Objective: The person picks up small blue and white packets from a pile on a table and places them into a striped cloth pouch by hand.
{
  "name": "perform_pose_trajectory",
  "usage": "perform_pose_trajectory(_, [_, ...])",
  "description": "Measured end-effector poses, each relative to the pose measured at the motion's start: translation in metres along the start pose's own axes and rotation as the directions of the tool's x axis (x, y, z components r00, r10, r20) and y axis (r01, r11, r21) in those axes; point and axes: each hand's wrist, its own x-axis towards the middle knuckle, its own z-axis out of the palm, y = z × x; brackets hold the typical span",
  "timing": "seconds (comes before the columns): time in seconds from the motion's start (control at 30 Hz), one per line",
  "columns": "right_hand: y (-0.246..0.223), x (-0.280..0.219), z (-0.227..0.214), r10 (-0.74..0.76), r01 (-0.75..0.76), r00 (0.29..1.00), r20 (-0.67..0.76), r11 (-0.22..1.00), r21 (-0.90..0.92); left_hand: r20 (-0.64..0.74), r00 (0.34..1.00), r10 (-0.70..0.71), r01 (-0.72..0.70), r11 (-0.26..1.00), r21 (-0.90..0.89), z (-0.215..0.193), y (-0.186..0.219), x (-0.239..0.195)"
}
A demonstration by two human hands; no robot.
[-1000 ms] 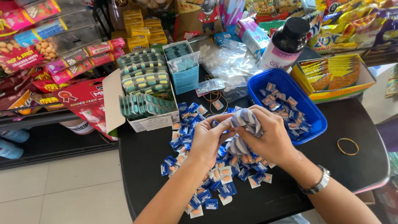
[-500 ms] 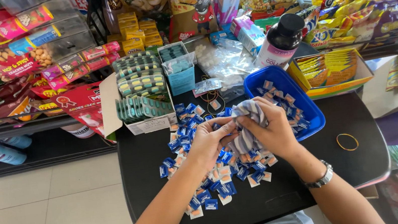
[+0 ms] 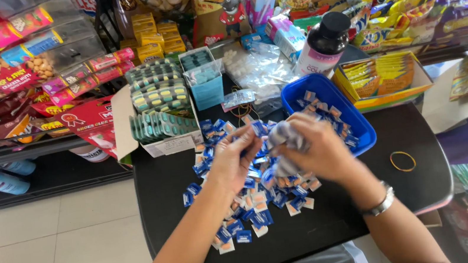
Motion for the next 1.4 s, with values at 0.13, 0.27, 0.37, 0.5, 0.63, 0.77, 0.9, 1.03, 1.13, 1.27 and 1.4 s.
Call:
perform_pose_trajectory(0.13, [0.019,-0.013,-0.038,0.038,-0.037,0.988,-0.150,0.999,0.013,-0.015,1.000,0.000,0.000,0.999,0.036,0.019,0.002,-0.002])
perform_pose_trajectory(0.27, [0.041,-0.028,-0.055,0.448,0.101,0.709,-0.545,0.700,0.707,0.046,0.998,-0.045,0.034,0.978,0.207,0.044,-0.014,0.013])
perform_pose_trajectory(0.37, [0.055,-0.034,-0.067,0.669,0.266,0.571,-0.476,0.397,0.878,0.082,0.995,-0.051,0.024,0.953,0.301,0.073,-0.024,0.033])
perform_pose_trajectory(0.5, [0.099,-0.056,-0.066,0.593,0.317,0.691,-0.413,0.266,0.911,0.063,0.996,-0.056,0.028,0.923,0.383,0.098,-0.031,0.056])
perform_pose_trajectory(0.63, [0.086,-0.046,-0.066,0.669,0.304,0.651,-0.360,0.205,0.930,0.065,0.991,-0.114,0.086,0.938,0.337,0.089,-0.037,0.070])
perform_pose_trajectory(0.77, [0.078,-0.044,-0.059,0.603,0.250,0.723,-0.338,0.229,0.941,0.120,0.970,-0.212,0.198,0.973,0.121,0.084,-0.027,0.068])
perform_pose_trajectory(0.9, [0.085,-0.041,-0.049,0.628,0.245,0.640,-0.443,0.380,0.892,0.200,0.934,-0.297,0.295,0.955,0.043,0.089,-0.019,0.058])
perform_pose_trajectory(1.03, [0.049,-0.022,-0.041,0.498,-0.062,0.782,-0.374,0.659,0.749,0.222,0.930,-0.292,0.293,0.956,0.029,0.090,0.004,0.013])
perform_pose_trajectory(1.13, [0.010,-0.010,-0.023,0.267,-0.202,0.930,-0.252,0.945,0.259,0.128,0.950,-0.284,0.287,0.958,-0.001,0.058,0.004,0.000])
perform_pose_trajectory(1.27, [-0.014,-0.011,0.011,-0.139,0.118,0.980,-0.144,0.982,-0.146,0.068,0.962,-0.263,0.270,0.956,-0.114,0.014,-0.013,-0.009])
perform_pose_trajectory(1.4, [-0.013,-0.006,0.023,-0.064,0.057,0.997,-0.041,0.986,-0.154,0.068,0.956,-0.285,0.291,0.949,-0.124,0.008,-0.020,-0.023])
